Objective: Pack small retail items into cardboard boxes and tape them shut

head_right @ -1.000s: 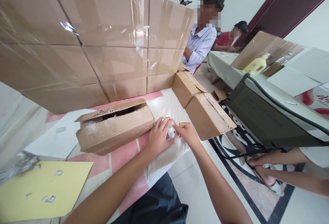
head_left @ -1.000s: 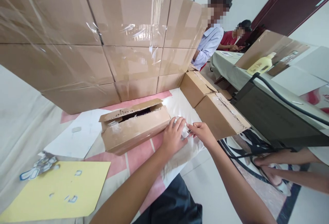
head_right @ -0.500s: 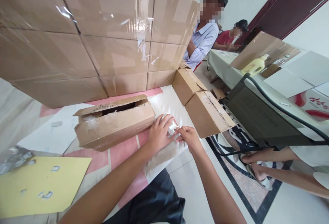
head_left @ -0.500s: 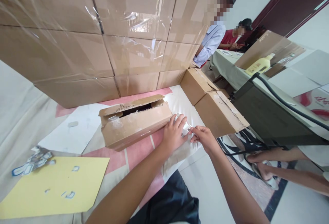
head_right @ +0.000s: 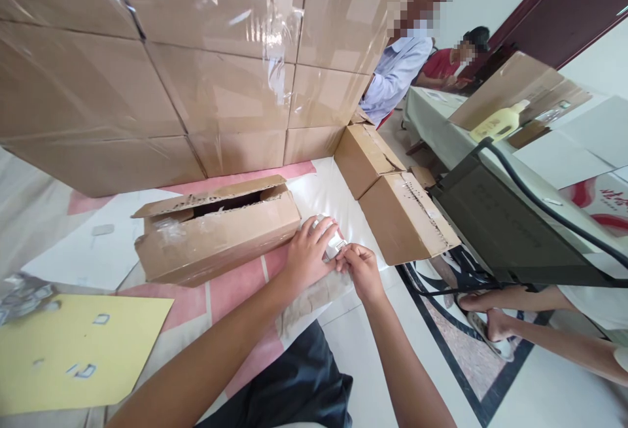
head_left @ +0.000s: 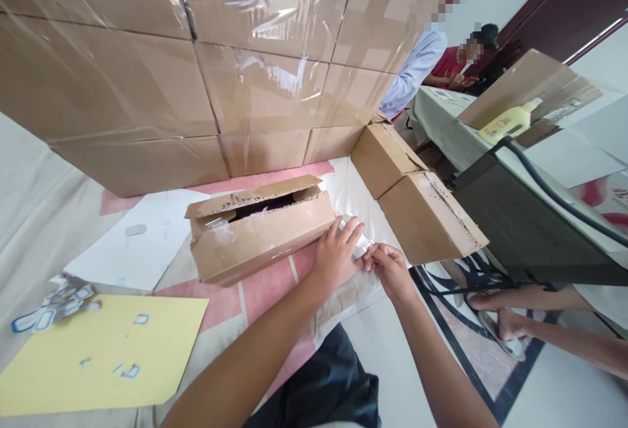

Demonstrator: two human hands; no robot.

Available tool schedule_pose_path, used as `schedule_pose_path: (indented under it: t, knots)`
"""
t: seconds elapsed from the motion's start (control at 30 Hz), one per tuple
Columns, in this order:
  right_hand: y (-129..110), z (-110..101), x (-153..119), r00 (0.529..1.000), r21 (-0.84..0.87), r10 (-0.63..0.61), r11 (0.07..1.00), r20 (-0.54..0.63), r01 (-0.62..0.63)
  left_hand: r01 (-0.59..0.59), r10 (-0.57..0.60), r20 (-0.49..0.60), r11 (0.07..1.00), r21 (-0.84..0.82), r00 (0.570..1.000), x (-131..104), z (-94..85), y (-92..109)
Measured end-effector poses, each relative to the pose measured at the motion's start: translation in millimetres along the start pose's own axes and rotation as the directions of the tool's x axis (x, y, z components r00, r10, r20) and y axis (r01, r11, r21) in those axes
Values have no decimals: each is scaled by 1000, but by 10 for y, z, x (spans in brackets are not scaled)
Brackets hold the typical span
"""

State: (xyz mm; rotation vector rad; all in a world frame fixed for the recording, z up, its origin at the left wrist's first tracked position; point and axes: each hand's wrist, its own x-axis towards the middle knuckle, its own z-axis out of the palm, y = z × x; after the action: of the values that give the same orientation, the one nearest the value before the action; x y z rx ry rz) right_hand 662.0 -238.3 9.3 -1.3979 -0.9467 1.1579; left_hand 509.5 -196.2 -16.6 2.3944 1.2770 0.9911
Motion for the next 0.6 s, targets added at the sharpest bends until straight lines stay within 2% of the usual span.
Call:
schedule_pose_path:
  t: [0.17,0.6]
  knots:
    - [94,5,5,999,33,-46,998,-12,47,3,-2,16,1000,-8,1000,5,2,-4]
    - [132,37,-5,995,109,-103,989,-5,103,8,-8,34,1000,4,999,28,-52,17]
